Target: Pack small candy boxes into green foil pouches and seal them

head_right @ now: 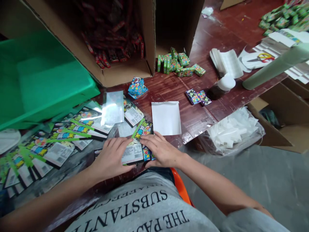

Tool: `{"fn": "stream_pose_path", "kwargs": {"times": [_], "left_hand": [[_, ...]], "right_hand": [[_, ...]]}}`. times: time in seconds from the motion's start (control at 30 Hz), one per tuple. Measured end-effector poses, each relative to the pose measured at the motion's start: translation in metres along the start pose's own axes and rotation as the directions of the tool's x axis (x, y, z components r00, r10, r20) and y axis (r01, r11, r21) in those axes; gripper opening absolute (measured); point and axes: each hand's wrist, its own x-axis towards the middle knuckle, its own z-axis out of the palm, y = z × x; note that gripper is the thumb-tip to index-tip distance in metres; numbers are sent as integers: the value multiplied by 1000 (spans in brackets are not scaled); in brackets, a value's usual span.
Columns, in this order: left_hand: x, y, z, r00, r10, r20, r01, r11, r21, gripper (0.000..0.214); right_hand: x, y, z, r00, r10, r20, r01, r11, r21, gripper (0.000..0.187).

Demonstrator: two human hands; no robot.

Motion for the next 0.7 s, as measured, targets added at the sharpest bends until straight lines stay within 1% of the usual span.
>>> {"fn": "stream_pose_path", "kwargs": {"times": [0.07, 0.1, 0.13, 0.2, 0.27, 0.3, 0.43, 0.5, 0.57, 0.63, 0.7], "left_hand": [[-2, 0, 3, 1000, -23, 3, 23, 999, 35, 87], [-3, 0, 4, 999, -35, 4, 35, 999, 40, 89], [-4, 0, 4, 999, -45, 4, 45, 998, 40, 91], [-4, 0, 5, 999, -50, 3, 50, 998, 25, 93], [-3, -1, 7, 1000, -31, -1, 31, 999, -7, 90], [-3, -2, 8, 1000, -11, -4, 11, 1000, -27, 89], [0, -6, 15, 998, 49, -34, -52, 996, -79, 84], [3, -9, 18, 997, 45, -66, -50, 996, -77, 82], [5, -11, 21, 993, 24, -115, -31, 998, -55, 80], [5, -13, 25, 985, -1, -172, -1, 1000, -11, 80], [1, -21, 32, 977, -1, -214, 11, 999, 47, 82]], "right_hand": [[-6, 3, -8, 999, 34, 35, -32, 998, -61, 109], [-10, 4, -13, 997, 58, 48, -54, 994, -92, 112], [-14, 6, -19, 995, 80, 54, -73, 990, -118, 111], [-20, 12, -28, 993, 105, 55, -96, 985, -141, 96], [-20, 17, -31, 993, 98, 59, -90, 989, -120, 84], [-17, 19, -30, 994, 86, 62, -80, 992, -97, 81], [3, 25, -21, 997, 23, 77, -22, 1000, -14, 77], [13, 28, -17, 997, -2, 80, 3, 1000, -12, 76], [20, 29, -15, 997, -29, 69, 31, 999, -31, 79], [23, 25, -14, 1000, -9, 17, 10, 998, -62, 84], [23, 19, -15, 997, 52, -60, -57, 995, -81, 86]]}}
